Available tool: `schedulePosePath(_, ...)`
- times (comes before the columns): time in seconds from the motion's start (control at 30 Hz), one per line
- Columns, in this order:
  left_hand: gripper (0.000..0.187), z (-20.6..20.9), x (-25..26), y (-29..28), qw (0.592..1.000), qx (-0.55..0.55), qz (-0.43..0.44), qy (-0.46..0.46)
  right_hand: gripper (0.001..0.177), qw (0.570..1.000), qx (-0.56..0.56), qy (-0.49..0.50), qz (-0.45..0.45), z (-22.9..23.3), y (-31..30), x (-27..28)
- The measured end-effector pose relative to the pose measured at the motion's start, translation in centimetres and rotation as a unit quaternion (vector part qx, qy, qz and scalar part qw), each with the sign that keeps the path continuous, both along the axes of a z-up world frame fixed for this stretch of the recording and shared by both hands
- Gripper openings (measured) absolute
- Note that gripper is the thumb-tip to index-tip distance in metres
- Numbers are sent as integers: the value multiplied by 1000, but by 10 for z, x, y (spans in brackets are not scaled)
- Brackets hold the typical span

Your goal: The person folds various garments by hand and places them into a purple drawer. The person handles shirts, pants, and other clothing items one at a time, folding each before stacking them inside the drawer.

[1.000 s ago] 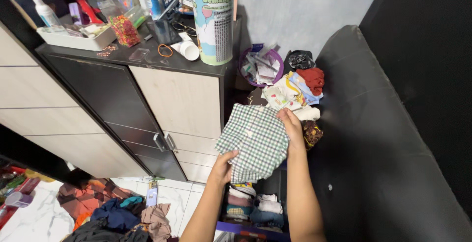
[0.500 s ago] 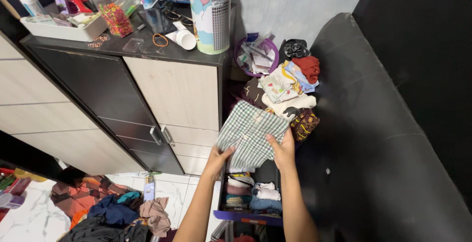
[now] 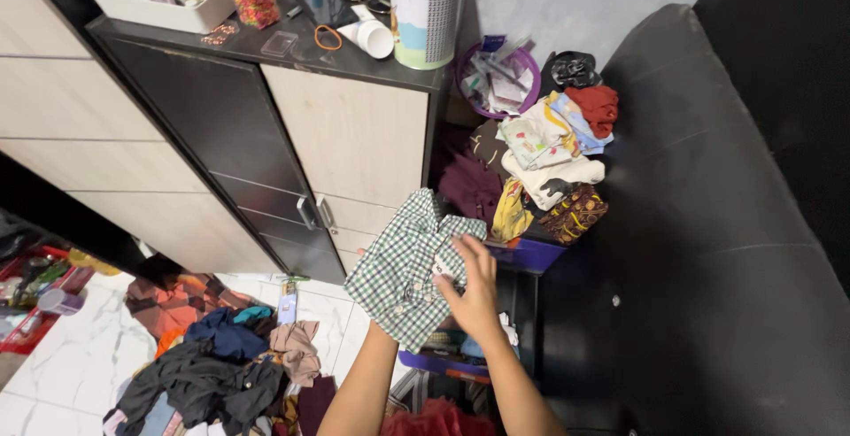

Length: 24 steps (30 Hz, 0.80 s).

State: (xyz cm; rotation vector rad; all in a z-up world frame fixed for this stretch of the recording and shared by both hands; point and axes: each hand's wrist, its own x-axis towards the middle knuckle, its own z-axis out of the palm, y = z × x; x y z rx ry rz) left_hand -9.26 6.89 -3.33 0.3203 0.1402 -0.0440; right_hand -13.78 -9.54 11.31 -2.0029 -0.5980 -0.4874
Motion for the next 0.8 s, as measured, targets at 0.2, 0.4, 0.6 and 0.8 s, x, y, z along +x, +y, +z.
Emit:
schedulePosePath(0.2, 92, 12, -4, 7, 999, -17, 41, 26, 61, 994, 22, 96, -50, -8, 12, 8)
schedulePosePath(0.4, 97, 2, -3, 6, 996, -32, 62, 54, 33, 993, -19, -49, -103, -4, 21, 2)
schedulePosePath(0.6, 102, 10, -2, 12, 997, -34, 53, 54, 25, 997, 78, 1, 19, -8, 12, 12)
schedulePosePath(0.8, 108, 25, -17, 8, 999, -31, -26, 34, 21, 998, 37, 41, -39, -12, -14, 58)
